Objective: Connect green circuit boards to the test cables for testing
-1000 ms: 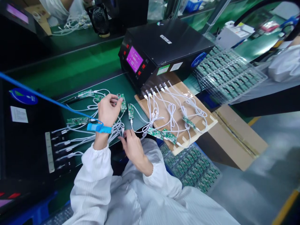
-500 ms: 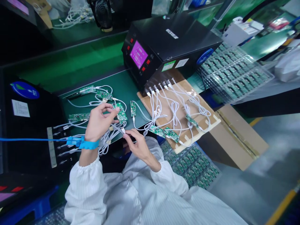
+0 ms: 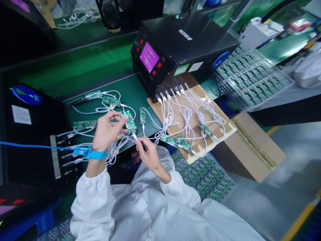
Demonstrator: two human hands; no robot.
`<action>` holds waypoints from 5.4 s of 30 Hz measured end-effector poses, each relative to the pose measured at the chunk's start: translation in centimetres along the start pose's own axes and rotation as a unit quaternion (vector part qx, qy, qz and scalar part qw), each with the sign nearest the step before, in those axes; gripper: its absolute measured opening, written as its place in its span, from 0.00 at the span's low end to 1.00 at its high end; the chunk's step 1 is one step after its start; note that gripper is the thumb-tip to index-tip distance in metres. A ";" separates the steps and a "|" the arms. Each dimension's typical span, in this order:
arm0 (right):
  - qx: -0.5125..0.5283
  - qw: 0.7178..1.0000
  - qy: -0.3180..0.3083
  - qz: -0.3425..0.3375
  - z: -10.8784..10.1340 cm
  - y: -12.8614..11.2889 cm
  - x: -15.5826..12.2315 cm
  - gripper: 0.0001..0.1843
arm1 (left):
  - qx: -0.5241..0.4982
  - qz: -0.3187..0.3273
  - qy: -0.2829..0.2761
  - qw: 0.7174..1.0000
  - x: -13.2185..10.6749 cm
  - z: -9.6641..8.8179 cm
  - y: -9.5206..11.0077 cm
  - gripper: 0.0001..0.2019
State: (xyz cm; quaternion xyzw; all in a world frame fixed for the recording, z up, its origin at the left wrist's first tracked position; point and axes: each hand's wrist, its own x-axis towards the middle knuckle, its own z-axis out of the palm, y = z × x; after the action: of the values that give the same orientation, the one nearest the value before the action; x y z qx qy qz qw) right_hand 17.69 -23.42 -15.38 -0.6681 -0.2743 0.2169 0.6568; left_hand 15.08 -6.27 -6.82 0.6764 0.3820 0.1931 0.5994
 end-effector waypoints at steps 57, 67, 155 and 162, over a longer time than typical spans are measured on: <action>0.035 0.979 0.197 -0.038 -0.2 -5.2 3.4 0.18 | -0.281 0.024 -0.237 0.930 -2.5 1.3 0.3 0.23; 0.081 0.984 0.148 -0.063 -0.1 -5.9 3.7 0.11 | -0.253 0.025 -0.255 0.933 -2.2 1.3 -0.2 0.21; -0.143 0.980 -0.077 -0.118 -3.4 -8.8 10.5 0.14 | -0.250 0.057 -0.073 0.964 -0.8 2.3 -0.2 0.35; -0.192 0.969 -0.084 -0.133 -3.9 -7.8 12.6 0.14 | -0.184 0.085 -0.075 0.976 0.4 2.2 -1.2 0.31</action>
State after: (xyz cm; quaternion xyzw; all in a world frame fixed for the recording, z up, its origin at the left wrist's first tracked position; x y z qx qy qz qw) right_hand 29.15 -18.25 -6.52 -0.7190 -0.4512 0.1264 0.5134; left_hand 16.61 -7.41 -8.49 0.5971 0.2343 0.2590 0.7221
